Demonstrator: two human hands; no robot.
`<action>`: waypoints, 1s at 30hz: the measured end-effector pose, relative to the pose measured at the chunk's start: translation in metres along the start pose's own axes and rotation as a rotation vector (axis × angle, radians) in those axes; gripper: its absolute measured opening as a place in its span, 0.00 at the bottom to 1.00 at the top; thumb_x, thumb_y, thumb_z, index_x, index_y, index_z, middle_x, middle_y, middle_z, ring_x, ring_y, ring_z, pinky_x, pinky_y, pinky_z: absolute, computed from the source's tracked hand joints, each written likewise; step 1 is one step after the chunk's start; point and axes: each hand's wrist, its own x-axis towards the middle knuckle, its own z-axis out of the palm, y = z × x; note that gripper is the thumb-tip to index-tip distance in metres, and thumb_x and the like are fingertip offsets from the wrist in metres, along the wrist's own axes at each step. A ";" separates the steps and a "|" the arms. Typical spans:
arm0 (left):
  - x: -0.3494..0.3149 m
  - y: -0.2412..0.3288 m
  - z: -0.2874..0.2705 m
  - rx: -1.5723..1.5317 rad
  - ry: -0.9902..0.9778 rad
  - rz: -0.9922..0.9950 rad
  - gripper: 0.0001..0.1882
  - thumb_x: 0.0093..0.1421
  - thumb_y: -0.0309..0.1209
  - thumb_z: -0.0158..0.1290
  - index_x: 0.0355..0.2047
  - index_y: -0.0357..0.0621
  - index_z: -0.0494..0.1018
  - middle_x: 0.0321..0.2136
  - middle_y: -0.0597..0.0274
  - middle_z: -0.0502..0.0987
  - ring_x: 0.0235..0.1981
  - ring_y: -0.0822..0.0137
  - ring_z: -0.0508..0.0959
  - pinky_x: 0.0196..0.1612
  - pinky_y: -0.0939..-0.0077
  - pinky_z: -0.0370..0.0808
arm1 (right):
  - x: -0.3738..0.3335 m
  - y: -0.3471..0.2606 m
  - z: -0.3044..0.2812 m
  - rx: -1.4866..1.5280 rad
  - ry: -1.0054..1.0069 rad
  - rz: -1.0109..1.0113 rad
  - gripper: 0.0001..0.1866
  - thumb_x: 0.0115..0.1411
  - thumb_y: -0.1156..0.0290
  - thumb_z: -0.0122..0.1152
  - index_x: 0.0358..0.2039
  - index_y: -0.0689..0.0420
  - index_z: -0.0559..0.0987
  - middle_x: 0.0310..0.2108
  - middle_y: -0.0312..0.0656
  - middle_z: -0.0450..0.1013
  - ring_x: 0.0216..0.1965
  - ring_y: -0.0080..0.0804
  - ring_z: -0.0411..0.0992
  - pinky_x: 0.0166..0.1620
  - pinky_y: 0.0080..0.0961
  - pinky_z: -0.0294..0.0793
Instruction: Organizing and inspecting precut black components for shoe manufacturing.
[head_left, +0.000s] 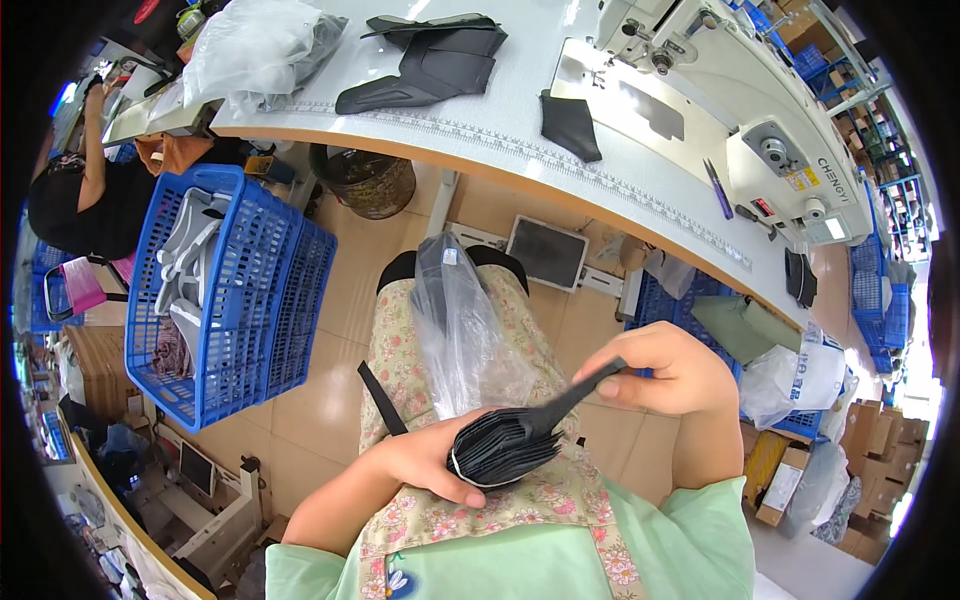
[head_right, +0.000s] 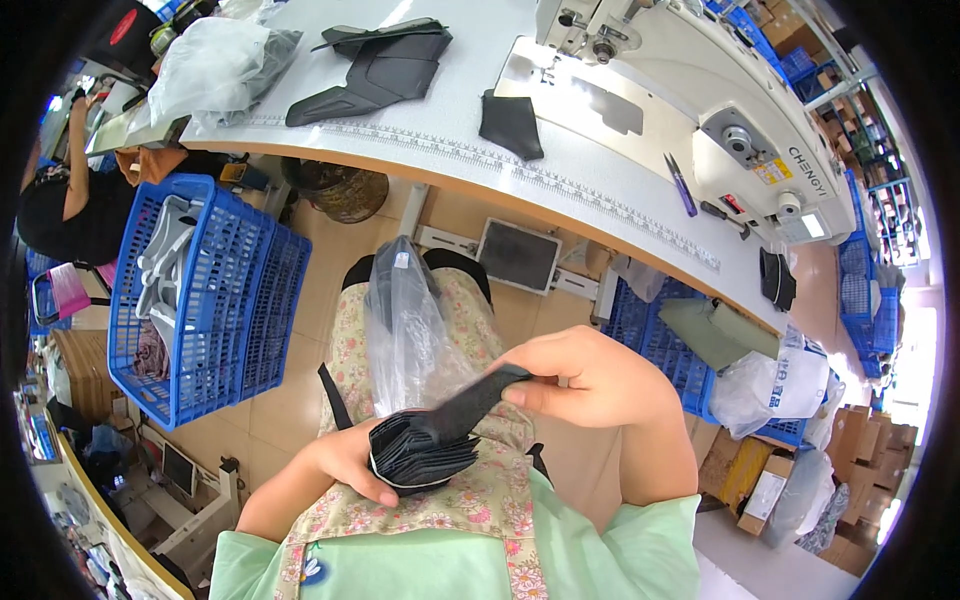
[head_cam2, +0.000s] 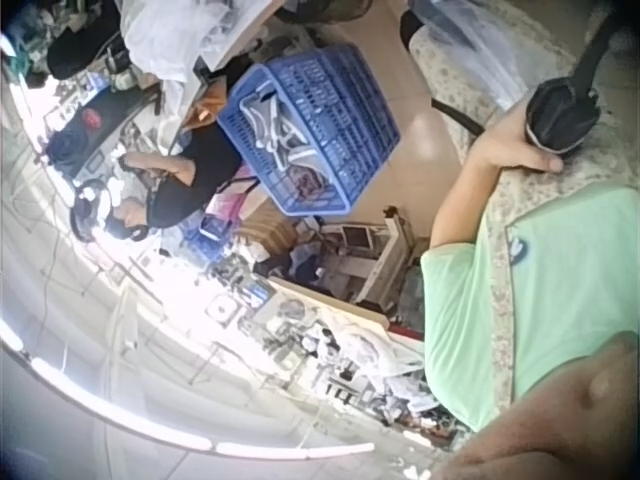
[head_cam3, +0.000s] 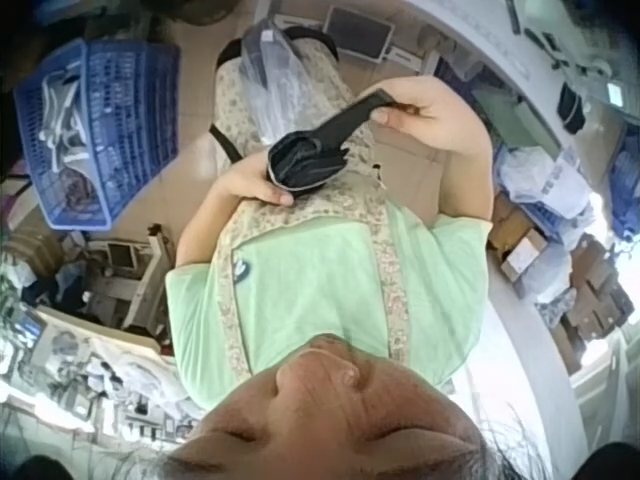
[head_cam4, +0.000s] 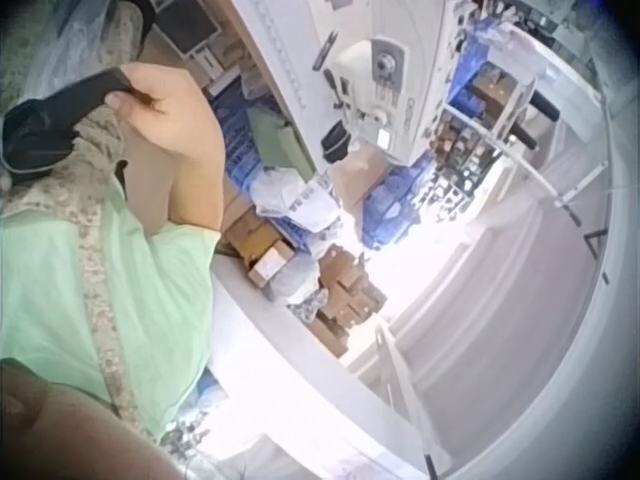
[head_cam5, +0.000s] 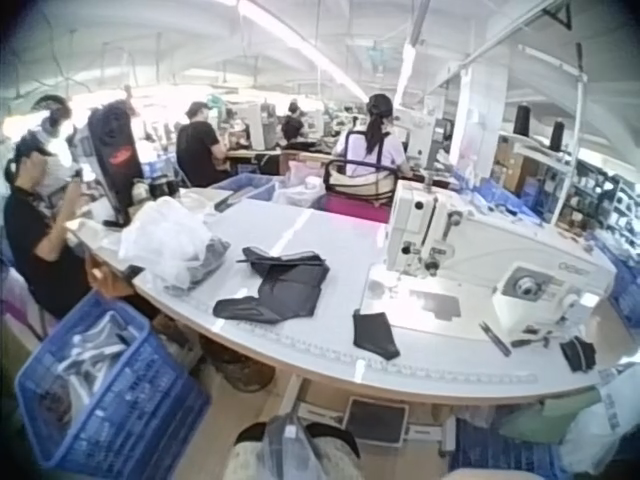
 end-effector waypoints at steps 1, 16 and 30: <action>0.001 0.002 0.002 0.005 -0.006 0.044 0.54 0.39 0.36 0.68 0.61 0.33 0.48 0.57 0.53 0.61 0.58 0.64 0.59 0.61 0.71 0.52 | 0.001 0.003 0.000 0.000 0.002 0.003 0.10 0.48 0.79 0.61 0.34 0.63 0.78 0.27 0.43 0.75 0.28 0.33 0.74 0.31 0.25 0.71; 0.002 -0.008 0.005 0.182 0.041 0.111 0.47 0.50 0.48 0.59 0.61 0.36 0.49 0.58 0.48 0.60 0.59 0.59 0.60 0.60 0.69 0.56 | -0.009 0.026 0.000 0.262 -0.208 -0.390 0.15 0.48 0.83 0.57 0.39 0.61 0.78 0.34 0.46 0.76 0.34 0.40 0.75 0.36 0.28 0.73; 0.005 0.000 0.017 0.071 -0.018 0.041 0.44 0.49 0.35 0.63 0.60 0.35 0.51 0.55 0.47 0.62 0.57 0.60 0.62 0.59 0.68 0.57 | -0.011 0.014 0.020 0.336 -0.391 -0.435 0.15 0.52 0.75 0.57 0.42 0.63 0.77 0.39 0.50 0.75 0.39 0.46 0.73 0.41 0.33 0.72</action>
